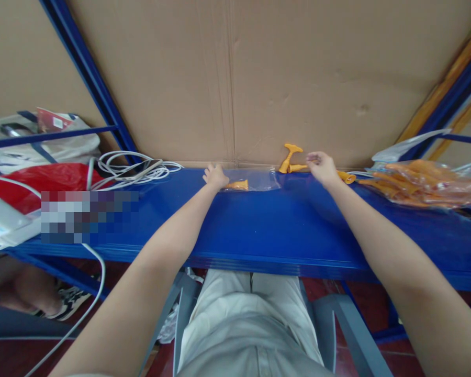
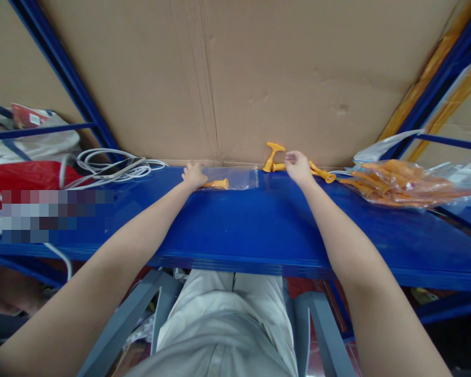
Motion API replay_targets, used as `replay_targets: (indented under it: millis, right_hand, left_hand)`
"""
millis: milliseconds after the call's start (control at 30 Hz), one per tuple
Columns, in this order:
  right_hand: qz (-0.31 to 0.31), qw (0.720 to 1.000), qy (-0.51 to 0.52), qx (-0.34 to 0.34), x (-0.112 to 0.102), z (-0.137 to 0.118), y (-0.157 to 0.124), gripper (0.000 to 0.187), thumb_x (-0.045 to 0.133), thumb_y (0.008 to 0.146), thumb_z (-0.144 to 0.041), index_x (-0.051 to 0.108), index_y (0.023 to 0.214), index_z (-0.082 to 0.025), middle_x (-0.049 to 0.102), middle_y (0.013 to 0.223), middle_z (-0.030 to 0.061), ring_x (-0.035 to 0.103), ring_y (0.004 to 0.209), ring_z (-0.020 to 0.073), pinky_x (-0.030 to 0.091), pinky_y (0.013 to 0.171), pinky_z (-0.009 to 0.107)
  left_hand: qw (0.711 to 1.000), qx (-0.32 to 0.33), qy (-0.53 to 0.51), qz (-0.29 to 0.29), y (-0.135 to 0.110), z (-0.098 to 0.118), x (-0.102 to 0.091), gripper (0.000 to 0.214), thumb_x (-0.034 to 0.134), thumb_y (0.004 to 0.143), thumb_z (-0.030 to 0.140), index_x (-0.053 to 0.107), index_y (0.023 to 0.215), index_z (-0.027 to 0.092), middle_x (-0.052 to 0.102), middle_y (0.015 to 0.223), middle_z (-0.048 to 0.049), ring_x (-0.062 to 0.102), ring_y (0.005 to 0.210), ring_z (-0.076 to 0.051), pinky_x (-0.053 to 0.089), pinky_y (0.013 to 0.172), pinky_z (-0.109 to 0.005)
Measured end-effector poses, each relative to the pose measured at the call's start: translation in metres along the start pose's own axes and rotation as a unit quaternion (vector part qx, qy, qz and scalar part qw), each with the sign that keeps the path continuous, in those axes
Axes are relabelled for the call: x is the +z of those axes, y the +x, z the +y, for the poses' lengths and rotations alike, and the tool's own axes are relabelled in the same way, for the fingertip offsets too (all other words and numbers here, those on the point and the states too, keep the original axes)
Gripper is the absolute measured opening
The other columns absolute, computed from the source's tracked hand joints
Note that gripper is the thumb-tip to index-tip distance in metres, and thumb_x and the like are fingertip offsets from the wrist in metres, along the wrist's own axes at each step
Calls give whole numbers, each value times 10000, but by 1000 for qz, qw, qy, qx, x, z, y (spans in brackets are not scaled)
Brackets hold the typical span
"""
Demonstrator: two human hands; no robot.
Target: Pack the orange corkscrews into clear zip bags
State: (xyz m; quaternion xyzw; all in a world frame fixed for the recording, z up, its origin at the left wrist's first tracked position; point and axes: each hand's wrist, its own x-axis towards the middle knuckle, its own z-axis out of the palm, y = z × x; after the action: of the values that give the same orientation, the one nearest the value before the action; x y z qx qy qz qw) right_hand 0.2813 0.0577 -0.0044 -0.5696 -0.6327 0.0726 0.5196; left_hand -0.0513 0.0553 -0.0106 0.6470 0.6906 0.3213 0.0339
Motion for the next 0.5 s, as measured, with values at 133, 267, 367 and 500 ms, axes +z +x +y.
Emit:
replay_targets:
  millis: [133, 267, 367, 500]
  right_hand:
    - [86, 978, -188, 5, -38, 39, 6, 383, 520, 774, -171, 608, 1143, -123, 627, 1159, 203, 605, 1055, 290, 473, 929, 476]
    - [57, 946, -318, 40, -53, 63, -8, 431, 517, 794, -198, 590, 1206, -92, 579, 1232, 253, 551, 1156, 351, 434, 961, 520]
    - [-9, 924, -374, 82, -56, 64, -20, 490, 508, 841, -234, 535, 1304, -75, 505, 1371, 252, 477, 1280, 368, 384, 1043, 528]
    - [-55, 904, -400, 139, -60, 62, -25, 545, 526, 868, -306, 480, 1380, -126, 461, 1444, 219, 433, 1337, 377, 379, 1058, 557]
  left_hand:
    - [997, 50, 30, 49, -1, 4, 2, 508, 593, 790, 150, 527, 1293, 175, 280, 1573, -180, 288, 1444, -350, 274, 1156, -540]
    - [983, 172, 28, 54, 3, 5, 10, 492, 519, 821, 146, 500, 1312, 125, 271, 1585, -181, 209, 1483, -308, 206, 1200, -507]
    - [978, 202, 46, -1, 5, 2, 17, 523, 478, 859, 192, 451, 1373, 94, 272, 1589, -182, 200, 1489, -278, 194, 1215, -449]
    - [974, 158, 96, -135, 5, 3, 21, 570, 326, 947, 292, 357, 1463, 52, 222, 1601, -185, 223, 1478, -253, 243, 1196, -383]
